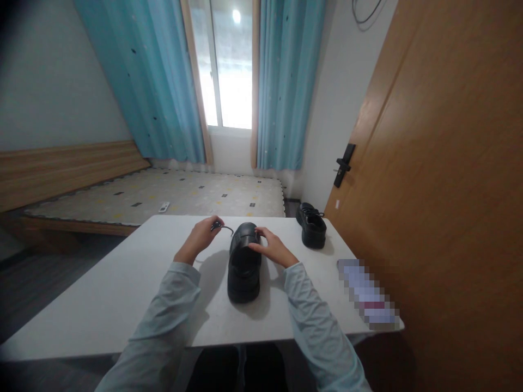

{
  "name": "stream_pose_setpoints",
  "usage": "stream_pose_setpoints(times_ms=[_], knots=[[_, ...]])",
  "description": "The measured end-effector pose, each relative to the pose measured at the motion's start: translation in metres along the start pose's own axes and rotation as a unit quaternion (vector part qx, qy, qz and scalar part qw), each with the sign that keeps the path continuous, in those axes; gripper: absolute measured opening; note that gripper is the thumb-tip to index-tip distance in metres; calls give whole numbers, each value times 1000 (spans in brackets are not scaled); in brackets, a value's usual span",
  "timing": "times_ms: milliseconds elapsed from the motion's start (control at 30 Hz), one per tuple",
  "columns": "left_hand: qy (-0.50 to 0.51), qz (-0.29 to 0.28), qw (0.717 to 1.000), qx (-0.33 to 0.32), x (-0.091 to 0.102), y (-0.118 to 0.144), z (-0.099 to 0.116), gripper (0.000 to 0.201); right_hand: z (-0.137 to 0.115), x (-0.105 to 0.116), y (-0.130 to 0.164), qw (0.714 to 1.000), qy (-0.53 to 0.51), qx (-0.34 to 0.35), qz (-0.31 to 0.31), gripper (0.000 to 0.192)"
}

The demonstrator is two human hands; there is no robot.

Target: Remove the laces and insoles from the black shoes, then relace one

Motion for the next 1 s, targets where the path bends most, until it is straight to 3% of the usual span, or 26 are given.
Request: stream_pose_setpoints(times_ms=[233, 467, 633, 800, 1000], knots=[[-107, -1, 994, 11, 37, 5, -26, 21, -1, 1, -1, 1000, 2, 2, 0, 56], [-177, 24, 982, 56, 54, 29, -95, 21, -1, 1, 0, 1000, 6, 2, -2, 55], [-183, -69, 967, 161, 47, 52, -133, 35, -3, 1, 1, 1000, 5, 2, 1, 55], [-188, -151, 935, 259, 41, 67, -140, 41, -4, 1, 2, 1000, 4, 5, -1, 54], [-166, -193, 923, 290, 38, 72, -134, 51, -4, 1, 2, 1000, 5, 5, -4, 54]])
Point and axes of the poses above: each hand's wrist, its own y-axis away from the middle knuckle, its own x-axis out of the back of the hand, z = x × y, the point moved 5 cm from there along -y, towards the middle knuckle, and after that the axes turned 12 degrees about -x, right-handed, at the moved point
